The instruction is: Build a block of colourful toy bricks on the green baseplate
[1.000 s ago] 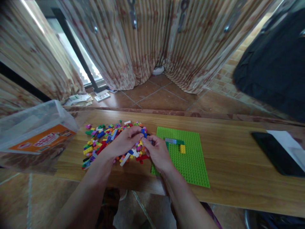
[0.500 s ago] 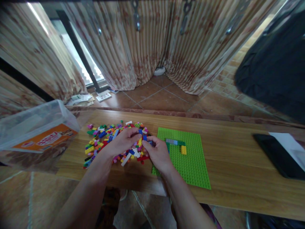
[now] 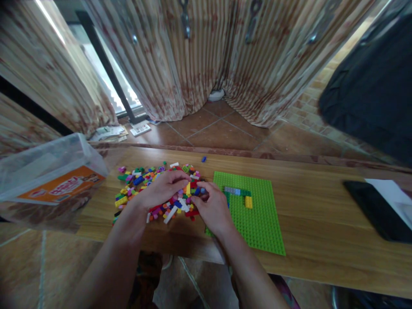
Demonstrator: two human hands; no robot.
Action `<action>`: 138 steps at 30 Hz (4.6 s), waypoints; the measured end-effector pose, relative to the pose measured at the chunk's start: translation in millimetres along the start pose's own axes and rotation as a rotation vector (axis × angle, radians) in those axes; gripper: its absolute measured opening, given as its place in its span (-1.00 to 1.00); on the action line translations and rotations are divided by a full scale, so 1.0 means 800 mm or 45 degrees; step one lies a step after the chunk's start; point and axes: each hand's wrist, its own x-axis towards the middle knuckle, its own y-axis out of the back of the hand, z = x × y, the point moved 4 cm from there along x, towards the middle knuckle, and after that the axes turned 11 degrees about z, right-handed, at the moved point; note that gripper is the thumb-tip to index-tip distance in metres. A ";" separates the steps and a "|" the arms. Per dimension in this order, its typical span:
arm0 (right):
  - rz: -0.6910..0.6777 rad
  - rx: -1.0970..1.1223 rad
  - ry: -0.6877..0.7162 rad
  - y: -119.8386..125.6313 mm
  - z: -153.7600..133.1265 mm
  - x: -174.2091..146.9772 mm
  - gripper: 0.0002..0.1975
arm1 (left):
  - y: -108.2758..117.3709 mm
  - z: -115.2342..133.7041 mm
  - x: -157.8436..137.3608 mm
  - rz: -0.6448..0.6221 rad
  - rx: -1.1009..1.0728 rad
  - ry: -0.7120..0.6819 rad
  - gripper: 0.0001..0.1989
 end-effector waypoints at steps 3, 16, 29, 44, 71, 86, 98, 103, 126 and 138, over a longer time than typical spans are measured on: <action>0.014 0.025 0.035 0.002 -0.005 0.000 -0.63 | -0.001 0.001 -0.001 -0.016 -0.038 0.028 -0.74; -0.019 0.140 0.113 -0.002 -0.010 -0.002 -0.67 | -0.020 0.004 -0.003 -0.121 -0.317 0.072 -0.67; -0.070 0.540 0.021 0.002 -0.016 0.001 -0.69 | -0.027 0.007 -0.002 0.023 -0.727 0.391 -0.73; -0.009 0.033 0.195 -0.010 -0.011 0.004 -0.64 | 0.011 -0.007 0.002 0.124 -0.096 0.065 -0.67; -0.003 0.490 0.071 -0.004 -0.016 0.002 -0.69 | 0.000 0.015 -0.008 -0.161 -0.165 -0.018 -0.60; 0.167 -0.323 0.498 0.001 -0.014 0.009 -0.67 | 0.027 -0.001 0.005 0.279 0.378 -0.107 -0.67; 0.126 -0.813 0.354 -0.026 -0.043 0.203 -0.80 | 0.092 -0.008 -0.003 0.611 0.246 -0.042 -0.69; -0.117 -0.961 0.252 -0.067 -0.017 0.249 -0.76 | 0.133 -0.025 -0.015 0.767 0.131 0.025 -0.70; -0.508 -0.551 0.696 -0.123 -0.104 0.045 -0.81 | 0.204 -0.060 -0.052 1.338 -0.359 0.169 -0.79; -0.730 -1.026 0.932 -0.229 -0.131 0.043 -0.84 | 0.213 -0.061 -0.057 1.334 -0.433 0.164 -0.79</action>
